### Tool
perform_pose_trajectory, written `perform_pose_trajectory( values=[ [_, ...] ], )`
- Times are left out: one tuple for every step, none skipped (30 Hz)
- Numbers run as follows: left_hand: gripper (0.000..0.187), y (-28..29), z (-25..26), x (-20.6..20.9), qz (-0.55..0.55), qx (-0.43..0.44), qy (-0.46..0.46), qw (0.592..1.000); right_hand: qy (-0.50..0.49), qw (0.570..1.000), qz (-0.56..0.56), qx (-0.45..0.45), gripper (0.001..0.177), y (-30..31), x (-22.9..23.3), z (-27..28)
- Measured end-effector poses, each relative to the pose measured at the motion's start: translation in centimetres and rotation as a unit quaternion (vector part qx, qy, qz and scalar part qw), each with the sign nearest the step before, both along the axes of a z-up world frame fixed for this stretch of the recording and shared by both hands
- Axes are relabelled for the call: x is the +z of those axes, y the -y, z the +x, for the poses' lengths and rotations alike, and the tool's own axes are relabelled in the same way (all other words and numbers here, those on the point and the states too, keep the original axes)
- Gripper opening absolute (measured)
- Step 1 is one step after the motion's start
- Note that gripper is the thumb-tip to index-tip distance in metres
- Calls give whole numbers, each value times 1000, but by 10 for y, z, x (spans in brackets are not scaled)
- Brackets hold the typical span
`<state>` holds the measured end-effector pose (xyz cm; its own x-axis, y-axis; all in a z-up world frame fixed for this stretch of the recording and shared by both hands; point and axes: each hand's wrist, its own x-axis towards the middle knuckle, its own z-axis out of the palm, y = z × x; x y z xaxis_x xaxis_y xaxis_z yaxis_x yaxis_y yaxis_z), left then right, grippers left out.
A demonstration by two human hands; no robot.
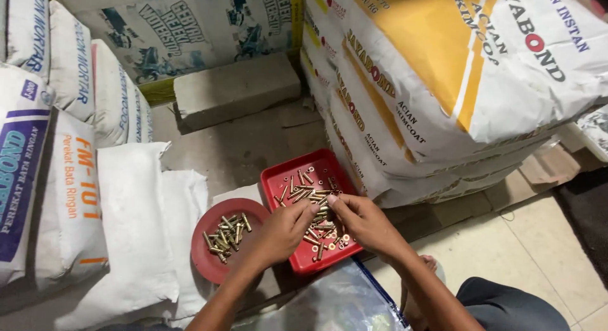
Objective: Sorting and transferring small metal wall anchors and screws from a bowl into a plastic tray
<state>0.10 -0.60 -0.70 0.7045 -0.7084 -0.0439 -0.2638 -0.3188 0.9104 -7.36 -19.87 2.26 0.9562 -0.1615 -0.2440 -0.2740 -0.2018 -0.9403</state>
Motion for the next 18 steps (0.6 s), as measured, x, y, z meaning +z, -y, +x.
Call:
perform_pose_trajectory(
  values=[
    [41,0,-1,7,2,1,0,1000,0,1000,2,1,35,0,2,0],
    [41,-1,-2,13,11,4,-1,1000,4,1000,22,-3,25,-1,5,0],
    [41,0,-2,20,19,6,-1,1000,9,999,42,-7,16,0,7,0],
    [41,-1,-3,23,20,7,-1,1000,8,999,43,-7,16,-1,10,0],
    [41,-2,-2,27,11,13,-13,1000,11,997,68,-17,16,0,13,1],
    [41,-2,-2,30,2,19,-25,1000,13,995,94,-27,31,0,17,1],
    [41,-1,0,21,3,19,-25,999,13,995,94,-26,31,2,10,3],
    [43,0,2,11,-11,22,-29,999,-2,996,85,-32,21,5,2,4],
    [44,1,3,2,-24,24,-33,999,-16,996,77,-38,31,8,-5,6],
    [44,2,4,-4,-23,24,-34,999,-17,996,78,-38,31,7,-3,5],
    [46,2,4,-10,-19,21,-31,999,-22,997,63,-25,29,7,-2,4],
    [47,3,4,-16,-14,17,-28,999,-27,998,49,-11,27,7,0,2],
    [47,3,5,-19,-13,17,-28,999,-27,998,49,-12,27,6,3,2],
    [48,3,6,-22,-12,26,-28,999,-5,997,71,-15,14,5,6,2],
    [50,2,6,-25,-10,36,-28,999,16,995,92,-19,16,3,10,1],
    [50,2,7,-26,-9,36,-29,999,15,995,92,-19,16,2,10,1],
    [52,2,7,-26,-12,42,-32,999,33,993,111,-33,21,1,11,1],
    [53,2,8,-27,-15,49,-36,998,51,989,130,-46,27,0,11,1]
  ],
)
